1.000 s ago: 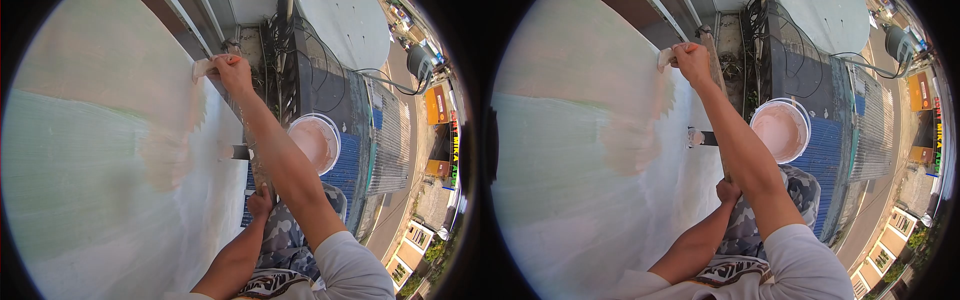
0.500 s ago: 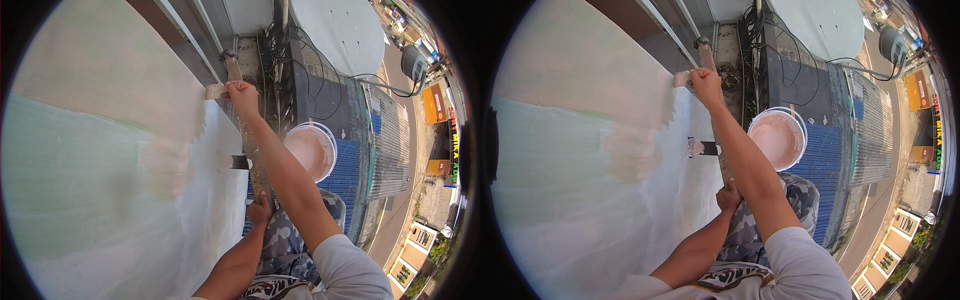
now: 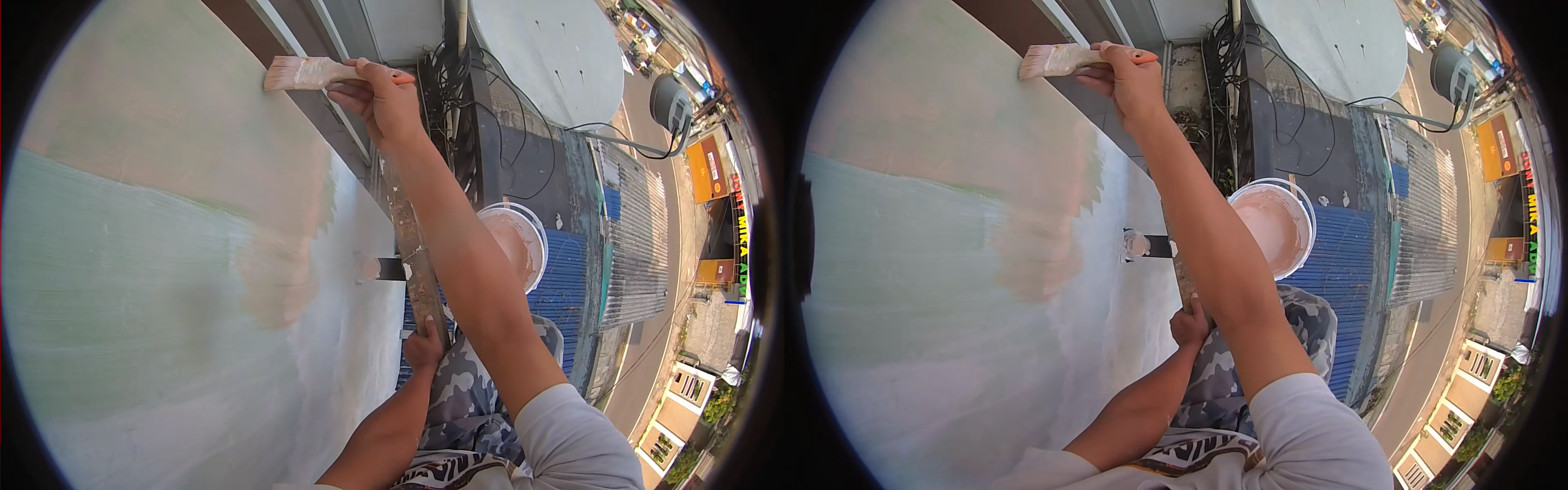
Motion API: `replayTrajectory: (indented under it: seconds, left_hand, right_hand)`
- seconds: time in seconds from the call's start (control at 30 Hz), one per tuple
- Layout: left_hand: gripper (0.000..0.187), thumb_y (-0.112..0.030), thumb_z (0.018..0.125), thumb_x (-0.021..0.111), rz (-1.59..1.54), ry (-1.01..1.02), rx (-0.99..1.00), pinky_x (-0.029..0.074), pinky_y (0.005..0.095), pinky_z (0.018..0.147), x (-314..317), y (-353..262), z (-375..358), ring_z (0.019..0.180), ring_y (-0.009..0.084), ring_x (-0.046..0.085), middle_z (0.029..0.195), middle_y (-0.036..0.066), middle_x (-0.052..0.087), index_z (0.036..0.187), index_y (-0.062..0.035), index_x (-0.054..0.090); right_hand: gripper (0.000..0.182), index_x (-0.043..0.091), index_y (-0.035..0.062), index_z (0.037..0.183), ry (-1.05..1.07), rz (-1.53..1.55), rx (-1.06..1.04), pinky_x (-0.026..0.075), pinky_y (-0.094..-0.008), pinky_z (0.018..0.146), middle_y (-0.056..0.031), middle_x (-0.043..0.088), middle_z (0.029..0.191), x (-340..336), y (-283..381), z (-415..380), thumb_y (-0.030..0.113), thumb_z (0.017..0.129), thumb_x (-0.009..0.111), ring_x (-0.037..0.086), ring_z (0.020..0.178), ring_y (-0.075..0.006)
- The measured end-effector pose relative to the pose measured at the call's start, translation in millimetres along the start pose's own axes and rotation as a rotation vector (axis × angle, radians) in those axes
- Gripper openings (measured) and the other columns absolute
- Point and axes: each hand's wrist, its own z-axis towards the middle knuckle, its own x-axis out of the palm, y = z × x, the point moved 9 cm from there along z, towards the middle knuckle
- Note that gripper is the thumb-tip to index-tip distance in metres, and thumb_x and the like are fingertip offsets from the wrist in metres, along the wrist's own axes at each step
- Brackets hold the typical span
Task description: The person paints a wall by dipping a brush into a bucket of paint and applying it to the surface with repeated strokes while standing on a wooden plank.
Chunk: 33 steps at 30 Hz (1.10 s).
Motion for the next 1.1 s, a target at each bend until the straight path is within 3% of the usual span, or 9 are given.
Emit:
replayTrajectory:
  seconds: [0.07,0.17,0.3,0.43,0.53,0.6,0.77,0.97,1.1]
  left_hand:
    - [0.077,-0.064,0.090,0.048,0.006,-0.003,-0.003,0.053,0.0539,0.071,-1,0,0,0.077,0.0479,0.067,0.075,0.032,0.066,0.078,0.0083,0.072]
    - [0.077,-0.064,0.089,0.048,0.020,0.009,-0.001,0.054,0.0536,0.071,3,3,1,0.077,0.0473,0.068,0.076,0.032,0.066,0.079,0.0080,0.072]
    - [0.077,-0.065,0.089,0.047,0.031,0.006,-0.005,0.054,0.0533,0.071,2,3,1,0.078,0.0467,0.068,0.076,0.031,0.067,0.080,0.0072,0.072]
    - [0.077,-0.065,0.089,0.047,0.009,0.024,-0.012,0.053,0.0533,0.071,4,2,1,0.077,0.0468,0.068,0.076,0.030,0.067,0.079,0.0068,0.072]
    - [0.077,-0.065,0.090,0.046,0.031,0.007,-0.003,0.053,0.0530,0.071,5,5,3,0.077,0.0469,0.068,0.077,0.030,0.067,0.079,0.0066,0.072]
    - [0.076,-0.065,0.090,0.046,0.043,0.021,-0.013,0.053,0.0526,0.071,5,5,2,0.078,0.0469,0.068,0.077,0.030,0.067,0.080,0.0062,0.072]
    - [0.076,-0.065,0.090,0.046,0.009,0.003,-0.003,0.053,0.0526,0.071,0,2,1,0.078,0.0468,0.068,0.078,0.030,0.068,0.080,0.0056,0.072]
    - [0.076,-0.065,0.090,0.045,0.043,0.032,-0.009,0.053,0.0527,0.071,5,6,1,0.077,0.0464,0.068,0.078,0.029,0.068,0.081,0.0056,0.072]
    - [0.077,-0.065,0.090,0.045,0.039,0.033,0.024,0.053,0.0530,0.072,9,8,4,0.077,0.0461,0.068,0.077,0.030,0.067,0.081,0.0061,0.072]
  right_hand:
    - [0.029,0.061,-0.0083,0.109,-0.021,0.006,0.109,0.062,-0.0367,0.081,-0.0219,0.067,0.104,-38,-43,-7,0.017,0.095,0.060,0.071,0.090,-0.0289]
    - [0.028,0.062,-0.0065,0.109,-0.171,-0.066,0.229,0.062,-0.0356,0.079,-0.0205,0.068,0.102,-115,-104,-28,0.018,0.094,0.061,0.071,0.089,-0.0272]
    - [0.025,0.066,-0.0054,0.104,-0.327,-0.426,0.272,0.063,-0.0340,0.070,-0.0173,0.070,0.093,-170,-106,-42,0.016,0.091,0.062,0.072,0.078,-0.0245]
    - [0.021,0.070,-0.0066,0.095,-0.285,-0.777,0.217,0.062,-0.0292,0.064,-0.0133,0.071,0.090,-135,-85,-26,0.012,0.088,0.065,0.072,0.075,-0.0194]
    - [0.023,0.068,-0.0092,0.095,-0.122,-0.713,0.098,0.063,-0.0295,0.069,-0.0138,0.071,0.093,-56,-49,-10,0.013,0.089,0.064,0.071,0.077,-0.0197]
    - [0.026,0.068,-0.0092,0.098,-0.010,-0.333,-0.059,0.062,-0.0310,0.070,-0.0160,0.070,0.091,-16,-18,1,0.015,0.090,0.062,0.071,0.077,-0.0222]
    - [0.028,0.065,-0.0095,0.106,0.040,-0.079,-0.085,0.063,-0.0338,0.077,-0.0192,0.068,0.101,6,16,5,0.014,0.091,0.060,0.071,0.082,-0.0251]
    - [0.026,0.066,-0.0081,0.104,-0.193,-0.232,0.180,0.063,-0.0323,0.074,-0.0170,0.068,0.098,-120,-90,-35,0.014,0.090,0.062,0.071,0.079,-0.0233]
    - [0.021,0.072,-0.0045,0.092,-0.393,-0.608,0.223,0.063,-0.0315,0.064,-0.0152,0.071,0.089,-186,-121,-63,0.015,0.088,0.066,0.071,0.074,-0.0195]
